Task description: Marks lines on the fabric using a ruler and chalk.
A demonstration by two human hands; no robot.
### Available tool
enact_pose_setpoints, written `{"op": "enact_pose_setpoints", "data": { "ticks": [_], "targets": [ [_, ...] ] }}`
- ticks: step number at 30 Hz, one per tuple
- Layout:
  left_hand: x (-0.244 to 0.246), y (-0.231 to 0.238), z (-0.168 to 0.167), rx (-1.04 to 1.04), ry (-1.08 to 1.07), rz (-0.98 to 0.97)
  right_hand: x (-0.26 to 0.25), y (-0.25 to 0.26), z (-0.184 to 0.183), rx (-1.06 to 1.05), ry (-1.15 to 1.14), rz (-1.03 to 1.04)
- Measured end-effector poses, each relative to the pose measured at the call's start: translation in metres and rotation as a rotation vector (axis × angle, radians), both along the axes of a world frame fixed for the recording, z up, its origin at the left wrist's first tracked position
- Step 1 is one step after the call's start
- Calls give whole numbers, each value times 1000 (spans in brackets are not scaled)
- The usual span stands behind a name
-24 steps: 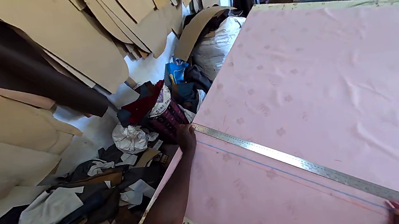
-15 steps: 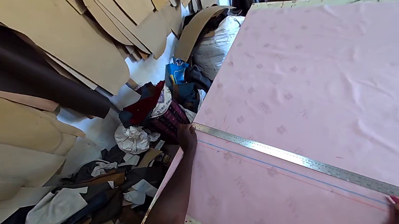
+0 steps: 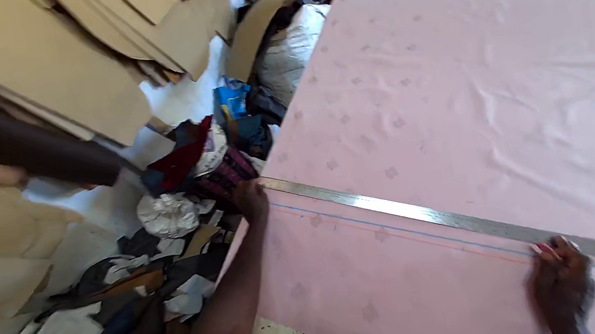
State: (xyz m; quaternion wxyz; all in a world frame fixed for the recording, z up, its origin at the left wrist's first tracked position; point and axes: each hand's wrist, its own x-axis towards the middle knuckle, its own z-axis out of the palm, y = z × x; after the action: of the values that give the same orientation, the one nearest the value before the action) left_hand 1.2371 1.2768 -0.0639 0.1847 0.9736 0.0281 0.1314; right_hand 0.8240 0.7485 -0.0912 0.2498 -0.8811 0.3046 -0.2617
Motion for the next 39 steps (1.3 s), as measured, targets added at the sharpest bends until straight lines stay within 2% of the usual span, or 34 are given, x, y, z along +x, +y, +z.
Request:
{"op": "enact_pose_setpoints", "data": {
  "ticks": [8,19,27,30,33,36,39],
  "targets": [
    [-5,-11,12,-51,15,-86,-1,-11,-12,-54,78,-56],
    [-1,-3,-2,-28,21,-97,7,-7,-4,-84,158,-83],
    [-5,-7,3,-68,30,-64,2,-11,-10,-92,164,-31],
    [-2,-4,-1,-69,15,-74,0,-16,-12,-27,76,-28],
    [-1,-3,-1,-80,18,-74,9,-3,6,26,-69,-57],
    [-1,-1,-2,-86,27,-85,22,15,26,193,-165,-157],
    [2,0,-6,-106,27,-98,21,12,21,292,-182,-232]
  ]
}}
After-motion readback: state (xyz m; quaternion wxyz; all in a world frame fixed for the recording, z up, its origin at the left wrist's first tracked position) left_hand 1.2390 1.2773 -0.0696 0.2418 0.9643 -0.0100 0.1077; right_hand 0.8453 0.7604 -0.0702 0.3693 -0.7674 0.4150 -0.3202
